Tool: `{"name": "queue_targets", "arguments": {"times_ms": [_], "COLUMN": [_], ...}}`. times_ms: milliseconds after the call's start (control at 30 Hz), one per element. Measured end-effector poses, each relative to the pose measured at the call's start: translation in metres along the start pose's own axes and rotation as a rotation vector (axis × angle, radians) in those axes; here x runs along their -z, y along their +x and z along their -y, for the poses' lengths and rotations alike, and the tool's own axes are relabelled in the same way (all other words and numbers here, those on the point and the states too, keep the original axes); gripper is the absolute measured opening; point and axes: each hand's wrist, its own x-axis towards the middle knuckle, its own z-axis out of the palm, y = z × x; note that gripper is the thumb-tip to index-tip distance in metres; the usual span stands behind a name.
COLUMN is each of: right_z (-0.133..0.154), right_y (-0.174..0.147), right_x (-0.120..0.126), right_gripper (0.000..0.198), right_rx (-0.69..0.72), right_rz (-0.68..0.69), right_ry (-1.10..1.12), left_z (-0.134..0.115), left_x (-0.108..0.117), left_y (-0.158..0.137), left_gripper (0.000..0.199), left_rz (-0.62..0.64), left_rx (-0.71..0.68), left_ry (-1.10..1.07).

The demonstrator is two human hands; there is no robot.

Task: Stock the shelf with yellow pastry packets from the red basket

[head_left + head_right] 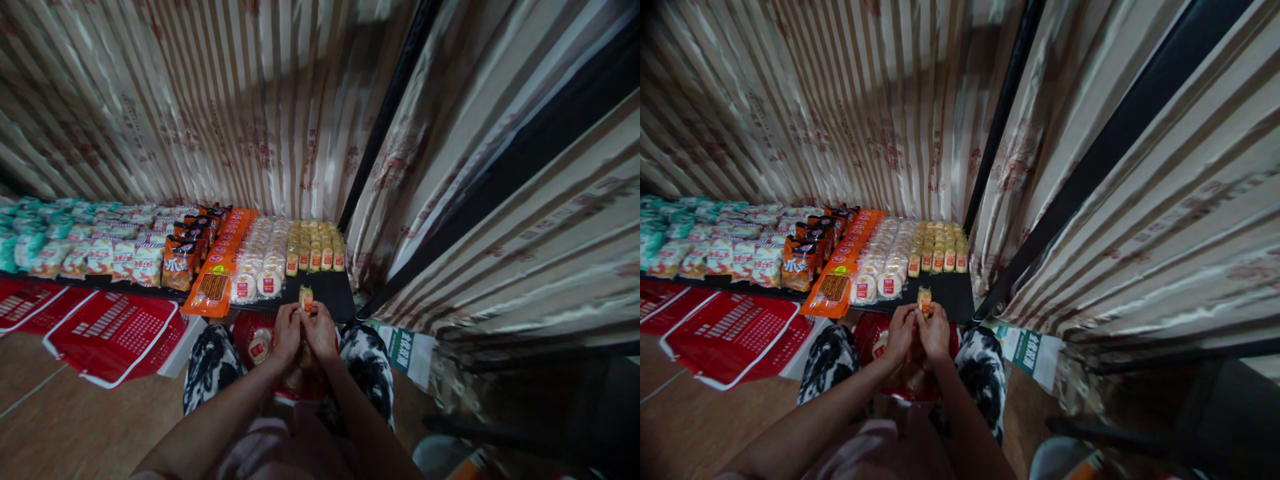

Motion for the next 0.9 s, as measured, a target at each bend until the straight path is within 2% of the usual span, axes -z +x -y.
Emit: {"name": "queue_targets", "arguments": {"times_ms": [367,567,900], "right_z": [0.005,0.001,-0.005], "right_y": [0.016,0.027,0.046], "right_x": [0.003,-0.004,-0.019], "right_gripper": [0.03,0.033,0.035], "right_rx": [0.012,-0.011,0.009], "right_rz": [-0.01,-0.018,-0.074], "right_ry": [0.055,0.039,0.055], "left_z": [-0.011,-0.018,-0.011], "left_x": [-0.008,-0.012,-0.021], "left_y": [0.013,0.025,0.044], "left_gripper": [0.023,0.027,0.027], "left_rz": [0.001,0.0,0.016], "left_rx": [0.035,0.067,0.04], "left_ry": [-0.034,0.035,0.102]}}
